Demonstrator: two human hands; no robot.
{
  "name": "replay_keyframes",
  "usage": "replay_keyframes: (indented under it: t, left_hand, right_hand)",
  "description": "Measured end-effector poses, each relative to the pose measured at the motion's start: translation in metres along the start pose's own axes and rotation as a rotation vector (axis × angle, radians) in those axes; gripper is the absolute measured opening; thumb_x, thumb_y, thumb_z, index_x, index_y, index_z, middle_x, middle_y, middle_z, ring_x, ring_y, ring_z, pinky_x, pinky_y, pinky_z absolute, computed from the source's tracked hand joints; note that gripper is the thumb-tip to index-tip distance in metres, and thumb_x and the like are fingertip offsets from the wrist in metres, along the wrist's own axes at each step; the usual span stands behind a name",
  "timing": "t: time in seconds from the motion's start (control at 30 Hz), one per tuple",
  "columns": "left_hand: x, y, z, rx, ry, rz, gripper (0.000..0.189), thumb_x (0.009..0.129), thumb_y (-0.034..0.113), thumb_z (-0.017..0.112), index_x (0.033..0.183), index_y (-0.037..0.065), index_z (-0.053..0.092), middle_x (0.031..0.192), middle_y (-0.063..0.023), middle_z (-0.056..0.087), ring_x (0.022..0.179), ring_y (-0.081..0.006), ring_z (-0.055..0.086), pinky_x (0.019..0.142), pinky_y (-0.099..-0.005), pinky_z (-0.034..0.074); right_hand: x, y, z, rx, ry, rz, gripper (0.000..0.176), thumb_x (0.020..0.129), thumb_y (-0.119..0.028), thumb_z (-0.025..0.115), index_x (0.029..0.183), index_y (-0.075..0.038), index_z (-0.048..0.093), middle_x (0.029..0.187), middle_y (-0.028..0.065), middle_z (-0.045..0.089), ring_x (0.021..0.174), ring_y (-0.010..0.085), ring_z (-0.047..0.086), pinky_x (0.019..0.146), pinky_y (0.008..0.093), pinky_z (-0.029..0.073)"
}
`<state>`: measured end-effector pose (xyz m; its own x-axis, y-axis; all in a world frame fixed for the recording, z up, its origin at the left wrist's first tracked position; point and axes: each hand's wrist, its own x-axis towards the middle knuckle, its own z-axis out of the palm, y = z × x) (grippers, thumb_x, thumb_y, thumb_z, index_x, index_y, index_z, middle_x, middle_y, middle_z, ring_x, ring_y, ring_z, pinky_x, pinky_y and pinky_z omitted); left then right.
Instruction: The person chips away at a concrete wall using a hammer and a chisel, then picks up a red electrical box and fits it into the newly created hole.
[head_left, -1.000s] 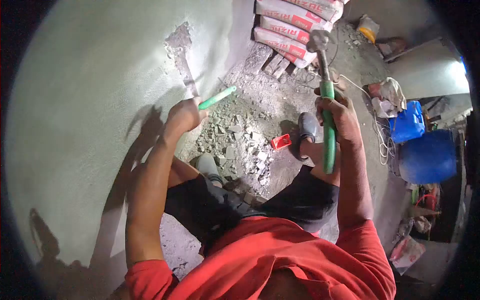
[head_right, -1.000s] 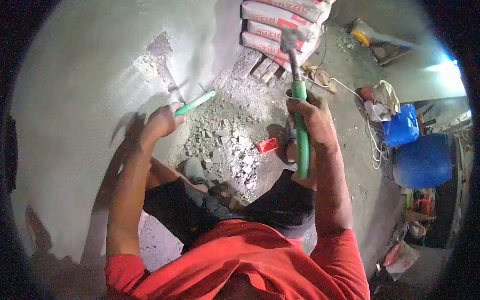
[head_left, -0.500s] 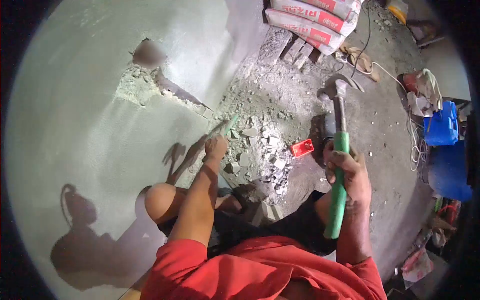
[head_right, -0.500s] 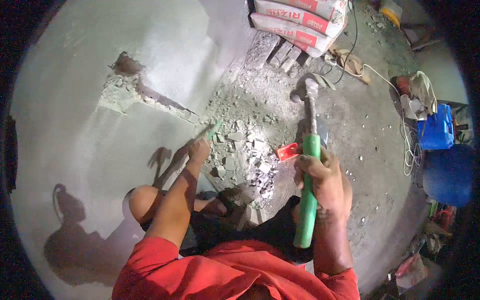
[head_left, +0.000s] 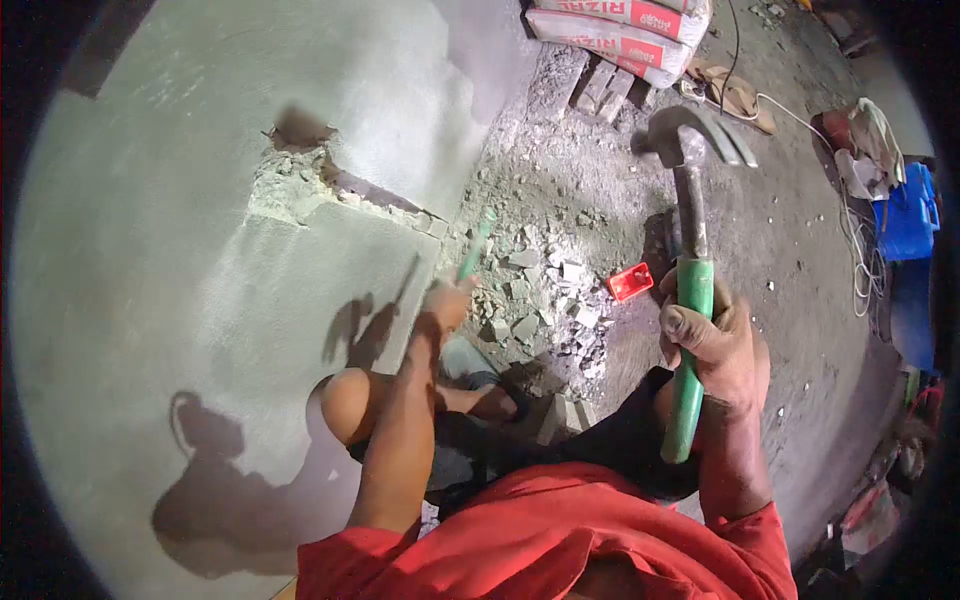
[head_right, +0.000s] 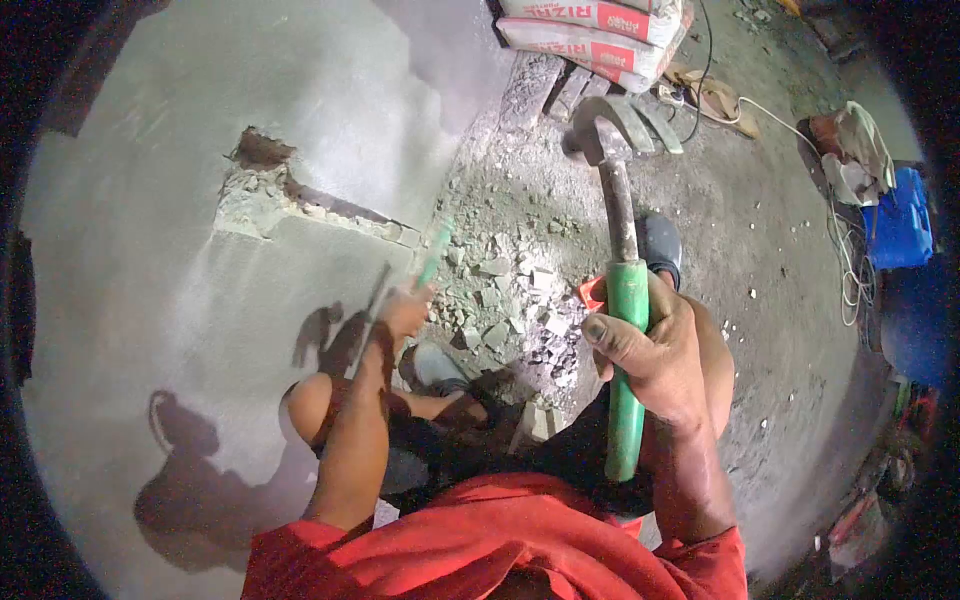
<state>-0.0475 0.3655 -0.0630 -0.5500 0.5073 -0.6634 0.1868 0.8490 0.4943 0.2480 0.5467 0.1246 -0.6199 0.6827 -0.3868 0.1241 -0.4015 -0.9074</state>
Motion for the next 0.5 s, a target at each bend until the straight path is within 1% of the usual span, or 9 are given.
replay_keyframes:
  t: [0.03, 0.07, 0.13, 0.17, 0.23, 0.3, 0.33, 0.37, 0.5]
  left_hand:
    - [-0.010, 0.003, -0.010, -0.129, 0.156, 0.035, 0.034, 0.092, 0.031, 0.055, 0.107, 0.001, 0.061, 0.071, -0.0117, 0.061, 0.057, -0.0236, 0.059, 0.053, -0.0395, 0.048]
    - [-0.018, 0.003, -0.016, -0.260, 0.312, 0.070, 0.033, 0.092, 0.031, 0.055, 0.105, 0.001, 0.060, 0.070, -0.0113, 0.061, 0.057, -0.0231, 0.059, 0.053, -0.0397, 0.047]
    - [-0.034, 0.004, -0.017, -0.304, 0.339, 0.060, 0.034, 0.092, 0.031, 0.055, 0.104, -0.001, 0.060, 0.071, -0.0119, 0.061, 0.059, -0.0243, 0.059, 0.055, -0.0404, 0.047]
    - [-0.038, 0.002, -0.015, -0.347, 0.366, 0.045, 0.035, 0.092, 0.031, 0.055, 0.103, -0.002, 0.060, 0.071, -0.0125, 0.061, 0.061, -0.0254, 0.060, 0.058, -0.0411, 0.047]
    - [-0.031, -0.006, -0.007, -0.319, 0.405, 0.028, 0.038, 0.092, 0.033, 0.056, 0.099, -0.004, 0.059, 0.073, -0.0139, 0.061, 0.065, -0.0278, 0.061, 0.062, -0.0422, 0.047]
    - [-0.022, -0.016, 0.001, -0.370, 0.484, 0.034, 0.038, 0.093, 0.033, 0.056, 0.094, -0.005, 0.060, 0.073, -0.0145, 0.061, 0.064, -0.0279, 0.060, 0.062, -0.0426, 0.046]
    - [-0.024, -0.010, 0.003, -0.427, 0.550, 0.019, 0.042, 0.095, 0.036, 0.055, 0.090, -0.005, 0.062, 0.072, -0.0197, 0.062, 0.066, -0.0346, 0.061, 0.064, -0.0456, 0.047]
    - [-0.013, -0.020, 0.004, -0.431, 0.546, 0.017, 0.042, 0.095, 0.036, 0.055, 0.090, -0.005, 0.062, 0.072, -0.0197, 0.062, 0.066, -0.0346, 0.061, 0.064, -0.0456, 0.047]
    - [0.018, -0.032, -0.005, -0.365, 0.600, 0.116, 0.046, 0.096, 0.038, 0.054, 0.089, -0.006, 0.063, 0.077, -0.0292, 0.062, 0.074, -0.0463, 0.061, 0.067, -0.0501, 0.047]
  right_hand:
    - [-0.002, 0.000, 0.000, -0.001, 0.000, -0.004, 0.045, 0.075, -0.024, 0.082, 0.103, 0.003, 0.060, 0.077, 0.0058, 0.059, 0.061, 0.0137, 0.057, 0.057, 0.0256, 0.047]
    - [-0.004, 0.001, 0.002, -0.037, -0.038, -0.126, 0.042, 0.075, -0.021, 0.081, 0.104, 0.002, 0.060, 0.081, 0.0053, 0.060, 0.068, 0.0137, 0.058, 0.064, 0.0264, 0.048]
    - [0.000, -0.002, -0.002, -0.095, -0.215, -0.252, 0.033, 0.078, -0.013, 0.076, 0.106, -0.002, 0.061, 0.090, 0.0043, 0.063, 0.084, 0.0123, 0.059, 0.078, 0.0289, 0.048]
    - [0.008, 0.004, 0.001, -0.099, -0.217, -0.253, 0.033, 0.078, -0.013, 0.076, 0.106, -0.002, 0.061, 0.090, 0.0043, 0.063, 0.084, 0.0123, 0.059, 0.078, 0.0289, 0.048]
    - [0.022, 0.025, 0.012, -0.306, 0.048, -0.482, 0.028, 0.080, -0.011, 0.073, 0.104, -0.002, 0.061, 0.090, 0.0037, 0.062, 0.078, 0.0108, 0.058, 0.074, 0.0275, 0.048]
    - [0.014, 0.025, 0.026, -0.175, 0.055, -0.452, 0.022, 0.082, -0.012, 0.072, 0.099, -0.002, 0.061, 0.085, 0.0012, 0.061, 0.073, 0.0093, 0.055, 0.067, 0.0260, 0.046]
    - [0.013, 0.025, 0.028, -0.225, -0.016, -0.390, 0.021, 0.083, -0.012, 0.073, 0.097, -0.002, 0.061, 0.082, -0.0001, 0.059, 0.071, 0.0088, 0.054, 0.065, 0.0259, 0.045]
    - [0.011, 0.026, 0.030, -0.271, -0.085, -0.325, 0.020, 0.083, -0.013, 0.073, 0.094, -0.002, 0.061, 0.080, -0.0014, 0.058, 0.070, 0.0082, 0.052, 0.063, 0.0257, 0.044]
    - [0.016, 0.036, 0.048, -0.304, -0.087, -0.324, 0.025, 0.084, -0.020, 0.075, 0.092, -0.002, 0.061, 0.077, -0.0023, 0.058, 0.070, 0.0072, 0.050, 0.063, 0.0262, 0.043]
